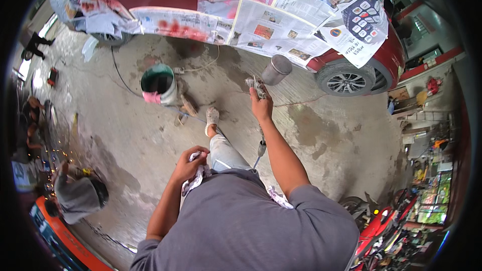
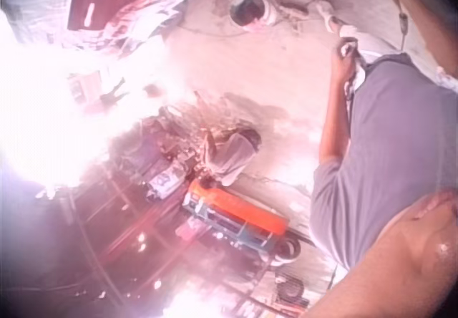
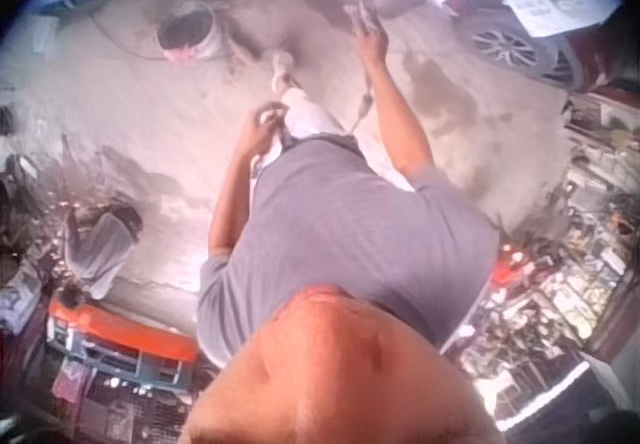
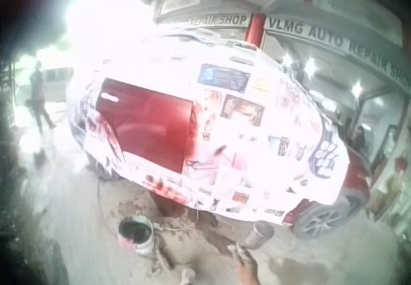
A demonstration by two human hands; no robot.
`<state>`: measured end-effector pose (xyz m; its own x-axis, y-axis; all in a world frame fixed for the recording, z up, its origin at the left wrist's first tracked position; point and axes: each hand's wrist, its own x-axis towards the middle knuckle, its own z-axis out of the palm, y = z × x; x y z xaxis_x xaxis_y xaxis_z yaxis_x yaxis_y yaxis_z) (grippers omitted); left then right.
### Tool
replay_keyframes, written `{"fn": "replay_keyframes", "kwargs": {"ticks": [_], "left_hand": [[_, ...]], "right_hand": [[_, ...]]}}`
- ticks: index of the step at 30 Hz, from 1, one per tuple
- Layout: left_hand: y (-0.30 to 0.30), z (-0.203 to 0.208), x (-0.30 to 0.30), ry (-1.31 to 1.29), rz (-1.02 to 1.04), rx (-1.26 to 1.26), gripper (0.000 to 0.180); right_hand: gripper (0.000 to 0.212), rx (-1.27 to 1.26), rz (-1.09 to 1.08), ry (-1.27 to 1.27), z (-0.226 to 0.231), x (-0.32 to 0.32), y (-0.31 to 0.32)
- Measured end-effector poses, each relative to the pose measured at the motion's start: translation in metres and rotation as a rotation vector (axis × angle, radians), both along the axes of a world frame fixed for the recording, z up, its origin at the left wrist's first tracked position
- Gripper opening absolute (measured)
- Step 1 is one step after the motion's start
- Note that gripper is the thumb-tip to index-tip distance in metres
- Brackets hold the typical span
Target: The person sprays red paint onto a car door using a spray gun, then wipes the surface with a cloth. The person later refills the spray gun with red paint from a container.
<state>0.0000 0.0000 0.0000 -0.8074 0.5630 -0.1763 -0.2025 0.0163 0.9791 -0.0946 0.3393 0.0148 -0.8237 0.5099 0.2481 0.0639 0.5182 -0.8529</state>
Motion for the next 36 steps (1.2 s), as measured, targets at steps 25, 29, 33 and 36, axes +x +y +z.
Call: {"fn": "replay_keyframes", "kwargs": {"ticks": [25, 29, 33, 36], "left_hand": [[-0.154, -0.023, -0.345, -0.171, 0.508, -0.44, 0.018], [-0.171, -0.021, -0.379, -0.119, 0.503, -0.458, 0.018], [-0.174, -0.015, -0.397, -0.099, 0.536, -0.416, 0.02], [-0.172, -0.025, -0.402, -0.1, 0.577, -0.318, 0.024]], "right_hand": [[0.04, 0.156, -0.367, 0.266, -0.001, -0.432, 0.057], [0.047, 0.208, -0.314, 0.254, -0.002, -0.431, 0.058], [0.05, 0.21, -0.315, 0.224, 0.007, -0.44, 0.052], [0.051, 0.25, -0.336, 0.217, 0.007, -0.442, 0.051]]}}
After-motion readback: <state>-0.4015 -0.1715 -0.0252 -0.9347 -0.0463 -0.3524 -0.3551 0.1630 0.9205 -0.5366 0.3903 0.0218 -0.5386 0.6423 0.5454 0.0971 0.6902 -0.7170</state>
